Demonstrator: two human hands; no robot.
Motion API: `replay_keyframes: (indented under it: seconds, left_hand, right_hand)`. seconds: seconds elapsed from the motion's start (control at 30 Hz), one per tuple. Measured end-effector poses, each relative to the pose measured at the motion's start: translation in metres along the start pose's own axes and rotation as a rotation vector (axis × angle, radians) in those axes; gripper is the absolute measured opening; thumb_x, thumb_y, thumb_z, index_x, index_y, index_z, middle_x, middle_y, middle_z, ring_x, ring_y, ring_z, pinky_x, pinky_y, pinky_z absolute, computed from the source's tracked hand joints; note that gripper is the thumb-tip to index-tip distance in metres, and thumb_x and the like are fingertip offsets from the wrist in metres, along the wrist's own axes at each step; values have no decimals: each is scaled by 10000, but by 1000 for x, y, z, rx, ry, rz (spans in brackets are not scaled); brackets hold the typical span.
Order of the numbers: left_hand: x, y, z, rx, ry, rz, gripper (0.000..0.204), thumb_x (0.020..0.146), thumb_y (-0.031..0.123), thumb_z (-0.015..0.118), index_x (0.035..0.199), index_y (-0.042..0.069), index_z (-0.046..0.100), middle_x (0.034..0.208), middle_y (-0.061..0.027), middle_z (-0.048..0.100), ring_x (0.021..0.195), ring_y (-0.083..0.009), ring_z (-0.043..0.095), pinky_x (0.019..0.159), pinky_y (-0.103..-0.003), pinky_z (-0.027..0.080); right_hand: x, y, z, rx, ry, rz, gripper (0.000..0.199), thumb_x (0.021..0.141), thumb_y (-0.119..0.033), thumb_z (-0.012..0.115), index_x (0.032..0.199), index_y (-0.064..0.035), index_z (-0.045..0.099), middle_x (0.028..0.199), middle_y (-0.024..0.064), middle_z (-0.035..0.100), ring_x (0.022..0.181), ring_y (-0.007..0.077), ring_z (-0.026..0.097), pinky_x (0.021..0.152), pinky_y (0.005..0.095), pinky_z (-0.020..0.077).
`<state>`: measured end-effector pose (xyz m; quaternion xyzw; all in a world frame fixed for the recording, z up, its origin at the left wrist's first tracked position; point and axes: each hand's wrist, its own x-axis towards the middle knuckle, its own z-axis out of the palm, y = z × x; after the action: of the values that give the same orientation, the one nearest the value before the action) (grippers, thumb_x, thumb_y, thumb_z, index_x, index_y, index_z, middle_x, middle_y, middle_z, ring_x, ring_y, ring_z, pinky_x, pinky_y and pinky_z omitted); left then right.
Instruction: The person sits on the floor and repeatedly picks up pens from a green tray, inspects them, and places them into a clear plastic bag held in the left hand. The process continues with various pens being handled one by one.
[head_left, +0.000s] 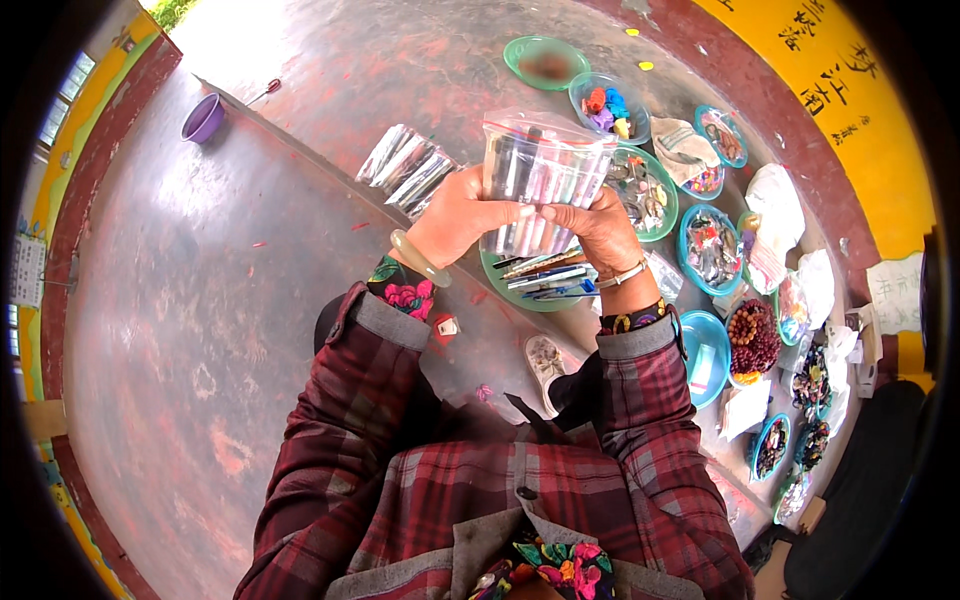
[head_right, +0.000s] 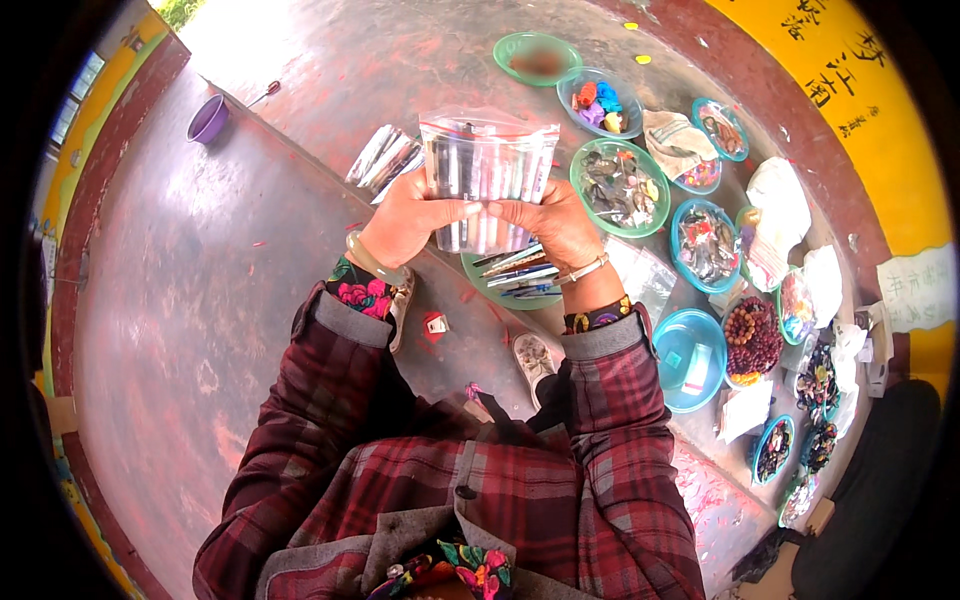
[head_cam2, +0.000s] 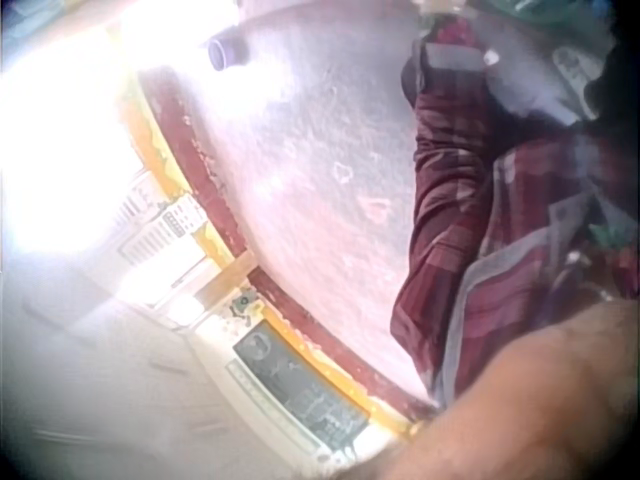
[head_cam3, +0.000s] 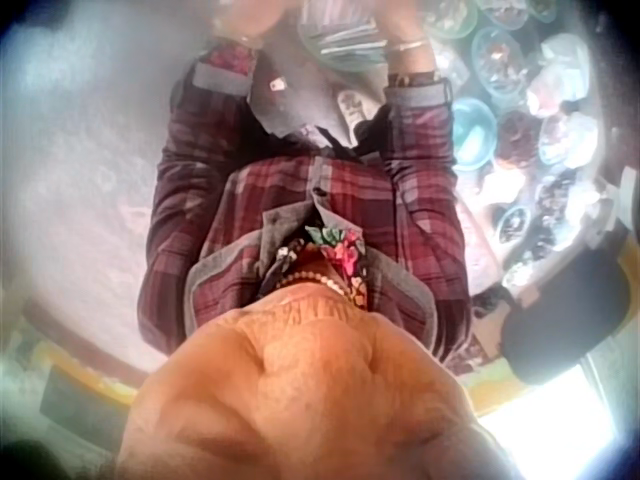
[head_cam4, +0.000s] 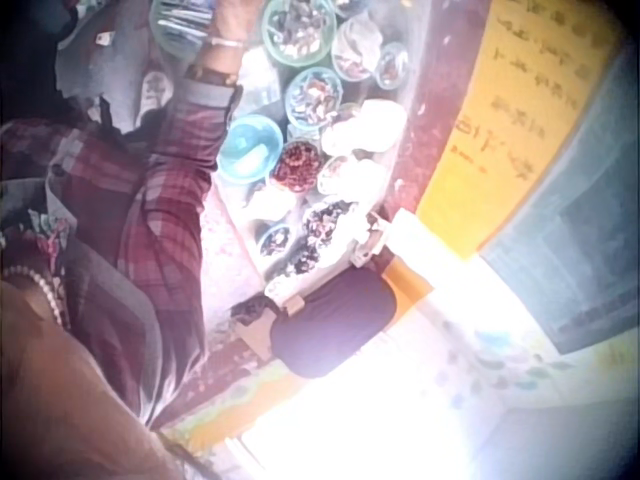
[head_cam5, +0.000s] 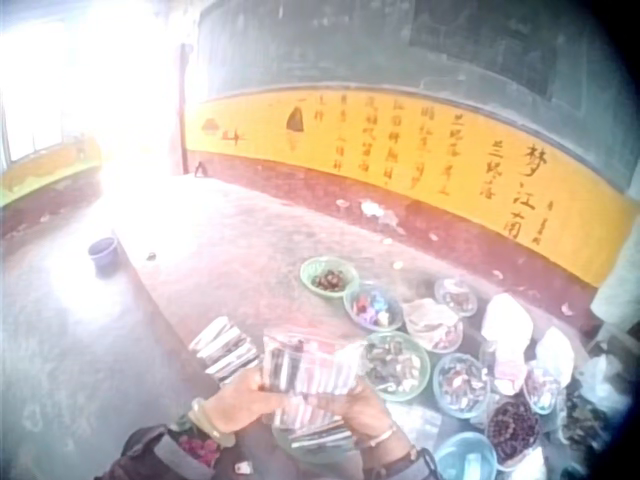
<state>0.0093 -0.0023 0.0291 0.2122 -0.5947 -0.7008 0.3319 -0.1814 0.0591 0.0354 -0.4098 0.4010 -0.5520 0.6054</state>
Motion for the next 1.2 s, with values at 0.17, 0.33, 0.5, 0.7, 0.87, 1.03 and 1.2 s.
replay_keyframes:
  seconds: [0.17, 0.33, 0.5, 0.7, 0.87, 1.03, 1.2]
  left_hand:
    - [0, 0, 3, -102, 51, -36, 312, 801, -4, 620, 1111, 2, 581, 1022, -48, 633, 919, -119, 590, 826, -287, 470]
    - [0, 2, 2, -260, -2, -55, 329, 792, -29, 624, 1116, -13, 570, 1030, -68, 633, 928, -142, 603, 829, -293, 479]
    - [1, 0, 6, -284, 43, -13, 262, 810, 47, 640, 1063, -10, 602, 941, -53, 648, 843, -123, 612, 761, -274, 490]
    - [-2, 0, 5, -247, 59, -7, 251, 823, 45, 625, 1066, -10, 594, 936, -37, 638, 824, -107, 602, 741, -263, 492]
    - [-1, -1, 9, -186, 51, -14, 247, 821, 39, 625, 1061, -10, 592, 920, -29, 631, 817, -100, 595, 732, -257, 486]
    - [-1, -8, 11, -115, -39, -93, 309, 818, 2, 620, 1123, 7, 570, 1034, -25, 612, 942, -98, 565, 834, -268, 461]
    - [-1, -2, 17, -49, -74, -84, 289, 819, 43, 638, 1101, 10, 581, 1009, -13, 611, 928, -91, 558, 819, -266, 456]
  right_hand:
    - [1, 0, -3, -7, -14, 13, 240, 755, -25, 703, 991, -14, 660, 909, 63, 678, 805, 131, 630, 744, 279, 497]
    - [2, 4, -2, 25, -23, -10, 227, 760, -20, 696, 985, -15, 663, 905, 65, 679, 802, 133, 631, 735, 274, 498]
    - [4, 9, -4, 17, -23, 56, 222, 770, -36, 693, 989, -17, 662, 908, 61, 677, 803, 137, 629, 746, 280, 495]
    - [3, -13, -17, -493, 88, -128, 316, 780, -199, 713, 1033, -24, 639, 992, 65, 658, 858, 156, 613, 782, 302, 484]
    - [-3, -31, -2, -739, 263, -620, 478, 724, -214, 737, 1156, -80, 584, 1243, 127, 529, 1151, 238, 490, 911, 345, 425]
    - [-3, -28, 6, -868, 138, -714, 401, 678, -105, 752, 1064, -96, 646, 1307, 141, 477, 1271, 293, 378, 1020, 389, 322]
    - [-1, -24, -1, -817, 110, -695, 300, 680, -76, 742, 974, -98, 687, 1282, 151, 501, 1293, 310, 346, 1041, 412, 287]
